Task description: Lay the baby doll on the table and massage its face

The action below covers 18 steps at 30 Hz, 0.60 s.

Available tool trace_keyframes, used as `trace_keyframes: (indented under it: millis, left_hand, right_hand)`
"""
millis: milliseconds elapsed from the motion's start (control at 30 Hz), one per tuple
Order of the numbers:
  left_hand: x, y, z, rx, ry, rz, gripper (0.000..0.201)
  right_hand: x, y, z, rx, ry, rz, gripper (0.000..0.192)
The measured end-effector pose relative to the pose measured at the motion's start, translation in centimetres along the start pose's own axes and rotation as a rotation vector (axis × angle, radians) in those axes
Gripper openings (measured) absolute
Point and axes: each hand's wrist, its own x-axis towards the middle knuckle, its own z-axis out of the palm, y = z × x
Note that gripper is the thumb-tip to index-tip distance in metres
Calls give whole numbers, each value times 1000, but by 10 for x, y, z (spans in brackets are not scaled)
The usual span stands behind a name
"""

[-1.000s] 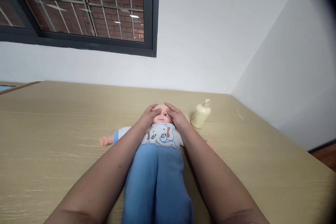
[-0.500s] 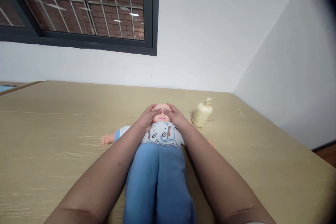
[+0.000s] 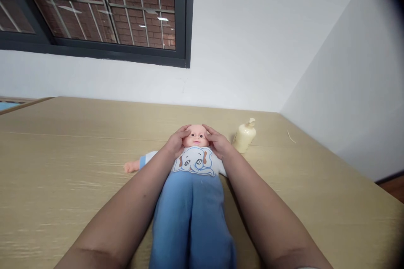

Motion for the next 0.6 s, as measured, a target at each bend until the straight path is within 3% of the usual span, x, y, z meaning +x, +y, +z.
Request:
trace_keyframes:
  millis: [67,267,600]
  left_hand:
    - [-1,0,1,7,7,4,52]
    - [-4,0,10,90,74,17,50]
    - [-1,-2,6,95,55,3,48]
  right_hand:
    - [0,0,0,14,-3,3,77]
    - [13,12,0,-239,85,-135,66]
    - [13,14,-2,-176,60,-114,63]
